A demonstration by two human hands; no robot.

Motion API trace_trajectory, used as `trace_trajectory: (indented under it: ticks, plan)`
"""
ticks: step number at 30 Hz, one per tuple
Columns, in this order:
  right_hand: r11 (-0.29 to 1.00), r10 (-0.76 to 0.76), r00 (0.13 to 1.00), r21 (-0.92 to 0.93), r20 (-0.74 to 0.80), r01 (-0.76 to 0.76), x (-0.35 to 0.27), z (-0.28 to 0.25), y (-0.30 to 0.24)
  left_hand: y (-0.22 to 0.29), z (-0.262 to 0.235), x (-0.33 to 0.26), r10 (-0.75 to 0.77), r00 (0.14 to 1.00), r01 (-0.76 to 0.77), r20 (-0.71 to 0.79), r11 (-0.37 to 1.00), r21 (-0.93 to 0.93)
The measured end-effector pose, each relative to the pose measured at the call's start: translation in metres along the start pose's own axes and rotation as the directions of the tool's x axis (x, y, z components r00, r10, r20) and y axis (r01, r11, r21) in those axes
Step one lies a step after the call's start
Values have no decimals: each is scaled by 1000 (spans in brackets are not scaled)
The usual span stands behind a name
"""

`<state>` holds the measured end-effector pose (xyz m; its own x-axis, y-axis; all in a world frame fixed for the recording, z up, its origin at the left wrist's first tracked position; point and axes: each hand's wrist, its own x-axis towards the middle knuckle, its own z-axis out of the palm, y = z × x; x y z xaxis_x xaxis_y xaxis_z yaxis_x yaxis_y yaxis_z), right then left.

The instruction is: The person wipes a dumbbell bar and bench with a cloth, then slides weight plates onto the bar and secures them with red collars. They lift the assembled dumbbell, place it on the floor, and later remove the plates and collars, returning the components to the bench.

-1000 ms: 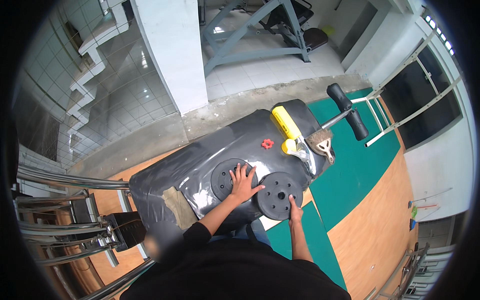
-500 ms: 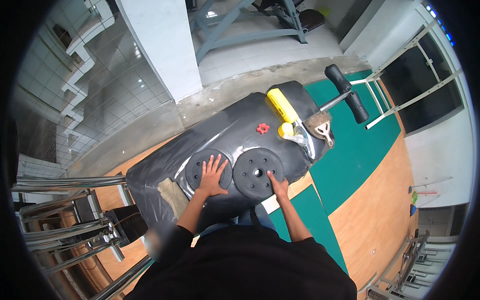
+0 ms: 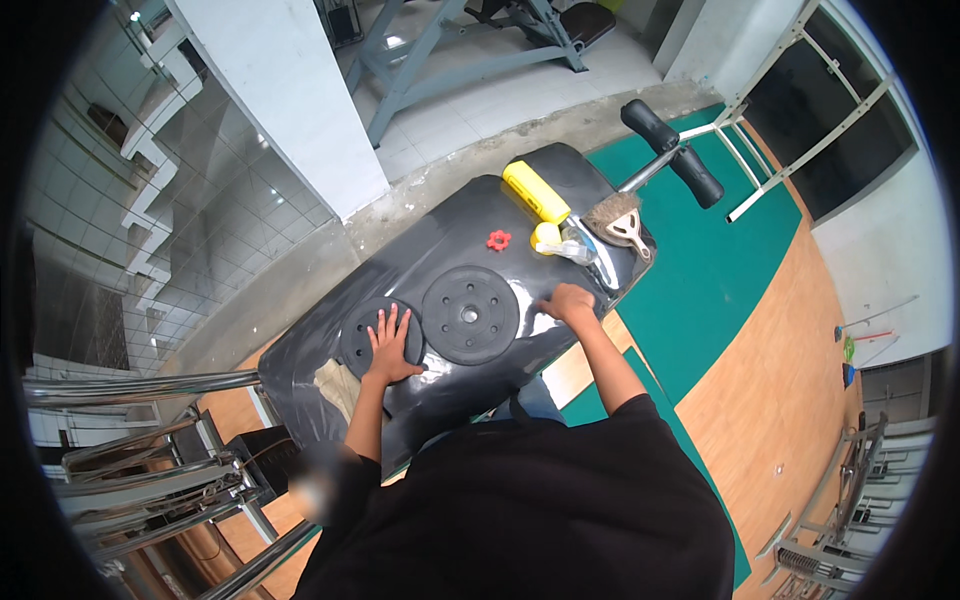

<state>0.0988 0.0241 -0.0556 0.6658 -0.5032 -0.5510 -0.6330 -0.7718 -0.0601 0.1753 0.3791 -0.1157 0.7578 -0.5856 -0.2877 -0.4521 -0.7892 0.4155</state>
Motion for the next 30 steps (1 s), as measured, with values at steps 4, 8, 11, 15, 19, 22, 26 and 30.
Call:
trace_trajectory:
  ticks: [4,8,11,15,19,22,26,30]
  plan:
    - [987,124,958,127,-258,-94,33,-5,57,19,18,-2,-164,984,164,-75,986,-10]
    - [846,-269,764,235,-587,479,70,-8,77,40,23,2,-306,948,308,-87,951,2]
    - [789,-448,702,125,-554,602,71,-21,75,54,35,5,-412,899,410,-148,911,-42]
    - [654,-577,574,93,-581,751,81,-28,87,65,59,5,-489,824,482,-287,870,-100]
    - [459,-564,420,153,-711,875,83,-34,107,88,80,-14,-553,679,488,-483,831,-266]
    - [276,-477,320,207,-819,939,58,-55,106,114,96,-36,-616,486,469,-620,782,-410]
    - [-112,-337,578,641,-743,759,49,-56,103,128,126,-48,-758,367,470,-540,652,-595]
    - [84,-569,568,645,-594,759,14,-86,92,118,135,-53,-799,473,653,-370,601,-462]
